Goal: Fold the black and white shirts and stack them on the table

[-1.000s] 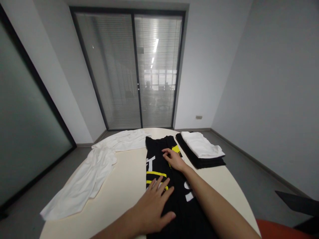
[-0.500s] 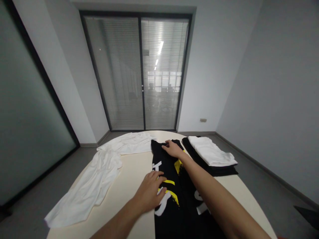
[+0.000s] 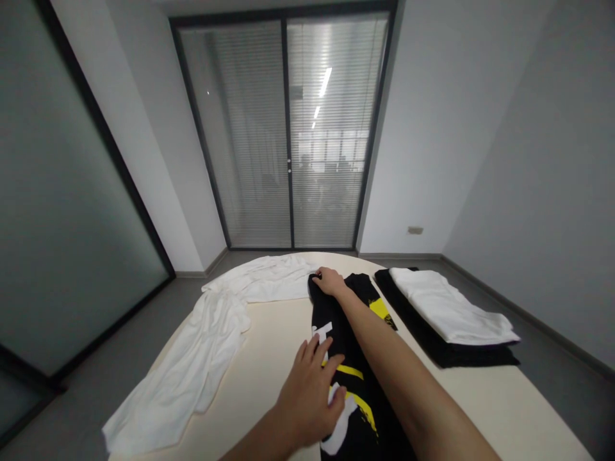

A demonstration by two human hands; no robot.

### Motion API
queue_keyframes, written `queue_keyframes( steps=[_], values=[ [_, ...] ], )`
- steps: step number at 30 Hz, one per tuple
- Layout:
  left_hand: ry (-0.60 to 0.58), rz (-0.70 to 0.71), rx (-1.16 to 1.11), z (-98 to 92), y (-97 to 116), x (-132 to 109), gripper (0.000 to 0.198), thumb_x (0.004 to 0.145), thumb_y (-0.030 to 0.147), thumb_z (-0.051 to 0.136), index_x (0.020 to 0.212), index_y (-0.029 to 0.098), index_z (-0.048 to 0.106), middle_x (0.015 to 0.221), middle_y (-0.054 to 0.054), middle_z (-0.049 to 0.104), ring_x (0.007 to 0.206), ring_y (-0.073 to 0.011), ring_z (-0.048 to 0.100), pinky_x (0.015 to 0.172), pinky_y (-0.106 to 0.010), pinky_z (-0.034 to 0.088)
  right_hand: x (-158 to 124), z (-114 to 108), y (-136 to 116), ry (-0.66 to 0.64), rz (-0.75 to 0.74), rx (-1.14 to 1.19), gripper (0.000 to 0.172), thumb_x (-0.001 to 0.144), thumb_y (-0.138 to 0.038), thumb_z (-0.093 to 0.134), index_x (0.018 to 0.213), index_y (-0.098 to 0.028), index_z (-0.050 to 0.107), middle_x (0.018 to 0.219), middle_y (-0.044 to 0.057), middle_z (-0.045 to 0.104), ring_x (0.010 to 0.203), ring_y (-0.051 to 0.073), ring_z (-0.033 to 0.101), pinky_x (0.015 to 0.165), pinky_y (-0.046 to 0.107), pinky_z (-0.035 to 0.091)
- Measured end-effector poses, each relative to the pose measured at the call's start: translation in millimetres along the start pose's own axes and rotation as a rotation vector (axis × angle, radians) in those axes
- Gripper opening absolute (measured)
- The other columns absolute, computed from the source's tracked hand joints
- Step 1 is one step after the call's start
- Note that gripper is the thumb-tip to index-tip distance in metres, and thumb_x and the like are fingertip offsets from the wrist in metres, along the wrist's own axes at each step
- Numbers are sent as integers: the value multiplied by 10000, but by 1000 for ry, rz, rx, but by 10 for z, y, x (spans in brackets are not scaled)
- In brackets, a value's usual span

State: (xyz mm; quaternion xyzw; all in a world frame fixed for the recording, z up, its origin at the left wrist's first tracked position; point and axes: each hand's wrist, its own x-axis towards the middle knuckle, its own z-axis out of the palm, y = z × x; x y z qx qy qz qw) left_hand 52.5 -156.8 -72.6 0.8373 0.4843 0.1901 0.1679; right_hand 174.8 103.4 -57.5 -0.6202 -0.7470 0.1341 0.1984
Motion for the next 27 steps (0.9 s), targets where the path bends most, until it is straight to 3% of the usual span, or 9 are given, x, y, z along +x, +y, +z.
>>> queue_keyframes(
  steps=[5,9,14,16,19,22,27],
  values=[
    [45,-61,-1,8,23,10,553,859,429,594,1384,263,544,1542,-81,426,1476,-346,258,1216,-600,141,68,-74,-30,64,29,3,256,969,-383,518,1163,-264,633,1201,70,692,1120,236,610,912,358,449],
    [96,-79,3,7,32,11,557,832,441,612,1355,254,571,1510,-88,466,1455,-339,306,1219,-596,124,12,-100,-57,12,61,-30,242,935,-403,565,1092,-259,679,1139,76,716,1106,259,619,916,382,451],
    [120,-66,5,0,32,-3,582,833,481,623,1372,267,566,1494,-90,488,1448,-332,324,1221,-589,121,-31,-266,-12,37,183,-63,425,978,-402,429,1252,-135,616,1275,236,628,1189,340,592,960,471,443],
    [121,-53,10,-1,34,-10,588,847,497,613,1391,284,552,1506,-88,476,1452,-338,317,1215,-604,128,-26,-359,53,-13,237,-49,501,948,-465,477,1201,-65,639,1179,282,660,1088,364,650,907,482,480],
    [103,-49,25,-16,46,-12,608,858,497,605,1426,296,524,1547,-89,426,1466,-352,289,1204,-621,146,-43,-442,168,-165,228,25,491,838,-522,649,980,-57,721,866,208,737,776,298,720,757,396,542],
    [44,-42,54,-44,58,-8,658,844,474,623,1462,295,485,1573,-98,384,1479,-362,259,1197,-629,155,-111,-430,267,-221,129,125,384,750,-356,774,1036,-105,723,776,92,745,635,195,690,685,294,541],
    [8,-35,92,-44,42,-3,666,842,428,624,1476,304,463,1584,-99,364,1487,-368,237,1188,-643,155,-269,-305,403,-81,-60,236,394,795,-83,638,1174,-180,689,1099,57,735,947,160,693,904,263,505]
  ],
)
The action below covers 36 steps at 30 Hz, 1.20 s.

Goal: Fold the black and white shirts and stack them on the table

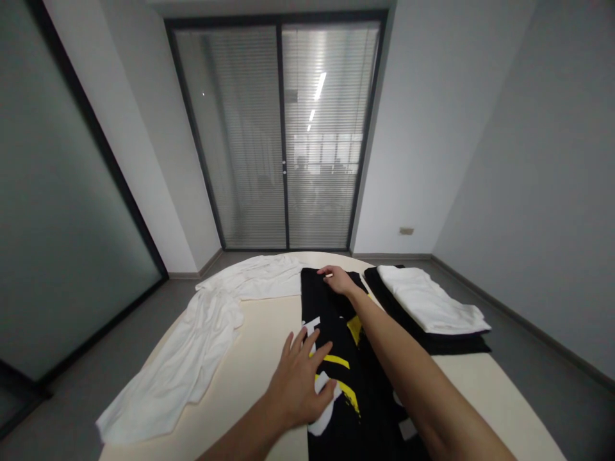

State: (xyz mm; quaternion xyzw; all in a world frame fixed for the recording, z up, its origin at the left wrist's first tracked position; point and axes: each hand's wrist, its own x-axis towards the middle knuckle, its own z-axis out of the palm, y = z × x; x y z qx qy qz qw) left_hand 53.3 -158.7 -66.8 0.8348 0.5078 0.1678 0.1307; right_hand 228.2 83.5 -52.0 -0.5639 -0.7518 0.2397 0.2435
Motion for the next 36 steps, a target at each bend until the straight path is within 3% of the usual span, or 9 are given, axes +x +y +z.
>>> queue_keyframes(
  steps=[7,10,14,18,22,26,32,36],
  values=[
    [-2,13,31,54,-14,-6,620,880,476,588,1469,318,475,1599,-93,335,1492,-367,223,1188,-632,161,-229,-7,94,113,-100,-86,469,896,-80,460,1339,-159,591,1441,108,545,1319,177,509,1124,311,367],
    [32,-2,31,81,-36,11,566,907,481,560,1448,323,505,1589,-80,360,1490,-353,238,1193,-604,188,-419,-92,145,131,-61,-182,444,892,-71,437,1281,-156,632,1368,132,590,1290,212,529,1125,337,354],
    [135,-136,46,118,-97,68,481,973,414,466,1414,248,559,1574,-109,382,1476,-341,281,1189,-546,255,-849,-157,316,78,21,-300,387,914,-186,492,1265,-107,634,1314,212,601,1225,313,568,1078,438,388],
    [130,-177,98,152,-138,122,476,985,351,432,1419,200,555,1555,-122,412,1450,-339,338,1190,-519,267,-1293,-194,504,17,50,-349,502,956,-361,483,1384,-107,543,1394,214,547,1316,324,495,1103,441,358],
    [118,-172,127,182,-150,140,485,982,289,404,1436,172,528,1552,-104,421,1443,-327,352,1187,-513,275,-1502,-247,581,0,31,-347,533,989,-396,412,1454,-141,463,1494,174,460,1409,287,393,1156,413,292],
    [128,-161,113,210,-149,120,494,984,293,402,1448,161,505,1571,-110,388,1458,-321,326,1189,-526,261,-1429,-254,562,19,25,-305,519,963,-372,483,1415,-115,491,1491,184,463,1425,275,370,1181,375,252],
    [164,-123,104,195,-114,81,519,975,347,445,1470,193,474,1605,-127,316,1474,-339,286,1184,-564,249,-969,-249,560,67,153,-249,556,986,-327,453,1451,-25,415,1483,230,471,1405,274,419,1175,350,269],
    [87,149,52,18,57,20,554,942,299,501,1491,274,433,1616,-67,304,1492,-300,250,1205,-562,203,-648,-291,576,91,258,-209,557,1012,-323,427,1481,-29,368,1450,241,510,1360,274,489,1132,346,338]
  ],
)
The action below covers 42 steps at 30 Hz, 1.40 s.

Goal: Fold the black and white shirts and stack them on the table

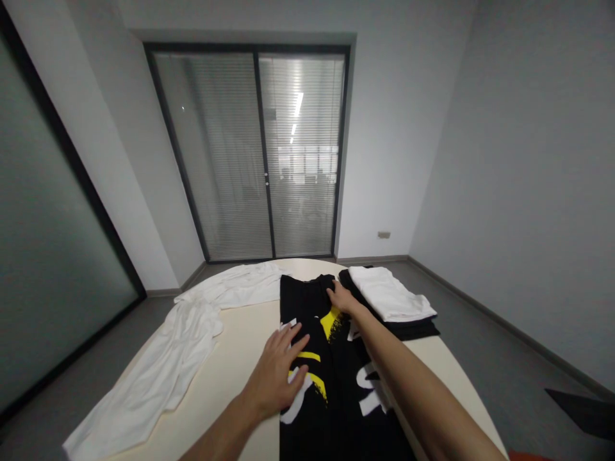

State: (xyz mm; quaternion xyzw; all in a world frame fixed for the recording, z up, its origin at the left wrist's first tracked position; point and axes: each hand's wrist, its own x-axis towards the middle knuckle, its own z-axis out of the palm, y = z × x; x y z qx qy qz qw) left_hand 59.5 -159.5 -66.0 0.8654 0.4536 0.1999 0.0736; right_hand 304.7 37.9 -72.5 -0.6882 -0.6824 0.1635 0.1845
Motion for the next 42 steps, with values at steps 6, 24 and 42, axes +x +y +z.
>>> queue_keyframes(
  steps=[6,24,42],
  values=[
    [-325,498,-132,-62,306,-22,616,963,349,543,1529,404,307,1616,15,302,1482,-309,277,1180,-560,270,360,-5,-71,19,87,27,428,1012,-363,486,1373,-135,509,1340,157,593,1208,257,591,1025,430,471],
    [-229,575,-50,167,203,-17,452,1050,318,415,1486,434,383,1540,27,433,1444,-299,362,1153,-540,339,774,-33,-90,77,90,-20,281,952,-275,603,1204,-161,647,1251,139,634,1103,239,630,941,389,523],
    [-225,578,-32,168,187,-16,411,1060,361,376,1463,437,412,1548,63,417,1448,-284,357,1171,-512,326,1069,-259,-105,77,130,-85,274,950,-286,606,1182,-150,660,1207,153,648,1080,251,644,918,402,532]
  ],
)
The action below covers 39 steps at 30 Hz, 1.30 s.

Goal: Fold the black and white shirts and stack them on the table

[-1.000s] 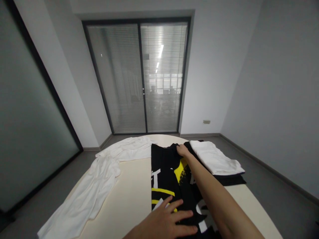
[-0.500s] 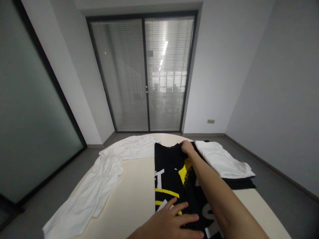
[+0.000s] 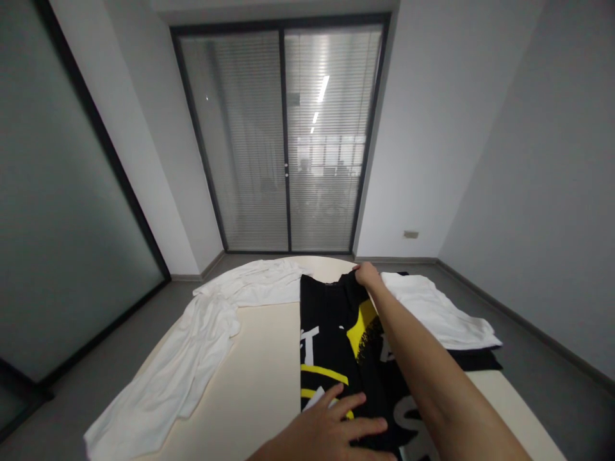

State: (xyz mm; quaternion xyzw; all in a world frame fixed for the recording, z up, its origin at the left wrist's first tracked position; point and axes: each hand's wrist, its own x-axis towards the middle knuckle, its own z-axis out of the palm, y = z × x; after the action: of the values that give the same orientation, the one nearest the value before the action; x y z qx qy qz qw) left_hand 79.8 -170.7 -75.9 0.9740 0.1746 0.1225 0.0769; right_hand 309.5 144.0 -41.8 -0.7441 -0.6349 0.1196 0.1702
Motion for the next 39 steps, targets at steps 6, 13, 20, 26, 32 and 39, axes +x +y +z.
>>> queue_keyframes(
  steps=[6,13,20,26,32,39],
  values=[
    [-4,8,35,-33,8,14,390,1068,368,339,1441,406,446,1565,72,389,1449,-273,358,1180,-491,313,56,101,11,-10,-67,-6,360,958,-367,606,1258,-169,587,1269,103,602,1066,224,625,901,432,548],
    [2,8,3,-19,11,-6,428,1052,332,405,1473,405,414,1549,35,421,1452,-288,350,1163,-524,329,-145,203,50,-64,-220,-40,349,962,-361,599,1257,-175,591,1275,103,601,1072,223,622,908,428,545],
    [-17,24,31,31,9,-25,427,1055,330,388,1480,369,404,1588,35,364,1470,-298,306,1164,-534,307,-516,224,62,91,-234,-109,418,958,-121,416,1357,-107,539,1393,203,520,1294,277,499,1092,350,360],
    [-14,24,19,10,35,-27,424,1053,327,396,1476,348,421,1578,15,387,1462,-311,315,1159,-544,299,-701,403,75,-24,-230,-177,478,992,-352,408,1375,-89,523,1423,227,513,1339,310,456,1095,404,346],
    [-29,8,-28,53,30,-11,431,1048,332,402,1478,363,410,1585,14,375,1464,-322,306,1155,-561,293,-669,506,139,-120,-203,-194,620,1004,-419,303,1546,-119,314,1640,142,225,1507,301,185,1188,479,195],
    [-88,-28,-170,-65,58,5,462,1021,370,453,1481,349,417,1590,-13,367,1481,-343,262,1167,-615,238,-707,478,77,-77,-205,-171,643,999,-431,343,1546,-94,312,1632,177,226,1505,335,175,1186,496,187]
  ],
)
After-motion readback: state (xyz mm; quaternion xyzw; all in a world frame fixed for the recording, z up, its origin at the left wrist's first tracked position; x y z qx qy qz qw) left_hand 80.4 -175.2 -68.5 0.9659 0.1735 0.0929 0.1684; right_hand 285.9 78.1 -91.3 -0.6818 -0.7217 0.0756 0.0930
